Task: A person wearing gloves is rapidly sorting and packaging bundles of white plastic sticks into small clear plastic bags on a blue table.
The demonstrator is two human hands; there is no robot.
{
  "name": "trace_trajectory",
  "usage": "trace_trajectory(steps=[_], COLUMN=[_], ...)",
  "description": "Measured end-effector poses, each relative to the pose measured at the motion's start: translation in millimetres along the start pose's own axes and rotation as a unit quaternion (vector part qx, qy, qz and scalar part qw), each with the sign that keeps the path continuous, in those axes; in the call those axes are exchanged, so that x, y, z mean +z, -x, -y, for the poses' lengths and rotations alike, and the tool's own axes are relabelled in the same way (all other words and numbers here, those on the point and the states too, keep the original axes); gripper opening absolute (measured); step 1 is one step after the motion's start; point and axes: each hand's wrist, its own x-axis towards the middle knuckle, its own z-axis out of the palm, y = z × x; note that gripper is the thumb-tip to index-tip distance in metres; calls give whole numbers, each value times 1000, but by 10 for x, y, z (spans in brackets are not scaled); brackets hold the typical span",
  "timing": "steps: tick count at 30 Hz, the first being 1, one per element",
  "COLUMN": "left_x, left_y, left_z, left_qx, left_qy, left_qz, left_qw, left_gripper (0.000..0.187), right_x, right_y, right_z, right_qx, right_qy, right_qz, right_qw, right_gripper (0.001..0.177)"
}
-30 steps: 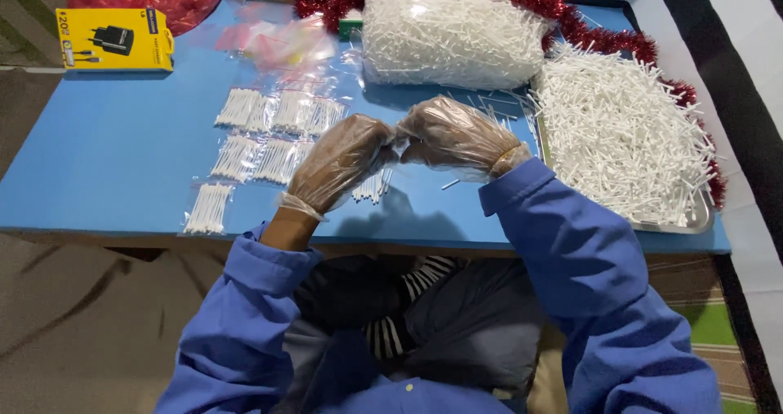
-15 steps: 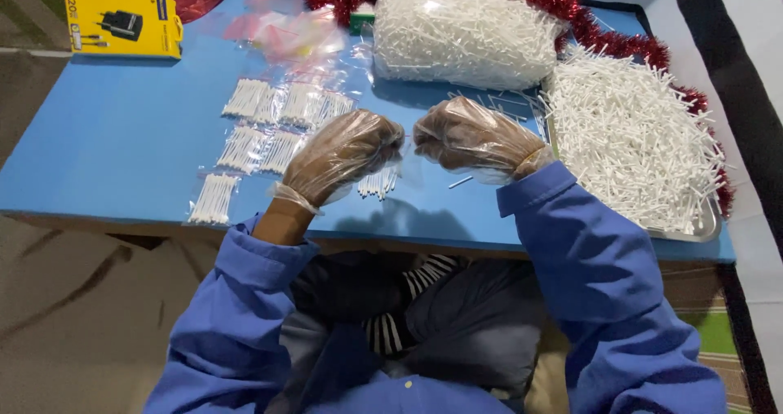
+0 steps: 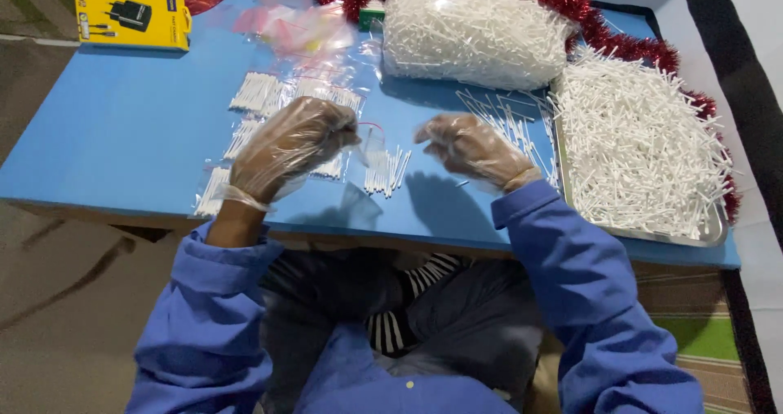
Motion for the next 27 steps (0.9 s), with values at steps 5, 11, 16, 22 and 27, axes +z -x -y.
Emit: trace_trajectory(steps=[5, 11, 16, 22, 27], left_x=[74, 198, 205, 196, 224], left_y=[152, 43, 19, 49, -110], left_z=[-20, 166, 161, 114, 92], left_qx=[5, -7, -8, 143, -27], left_qy=[-144, -160, -171, 34, -108], left_qz=[-32, -46, -40, -162, -46], left_qw=[989, 986, 984, 976, 993], left_gripper=[45, 45, 44, 18, 44], right_x=[305, 613, 665, 623, 511], right_y=[-97, -106, -77, 21, 160], right_z=[67, -295, -303, -112, -378], right_qx=[-136, -156, -50, -32, -8], right_qy=[97, 110, 98, 45, 83], right_qz=[-3, -25, -2, -7, -6], right_qw=[986, 981, 994, 998, 996], right_gripper=[28, 31, 30, 33, 21])
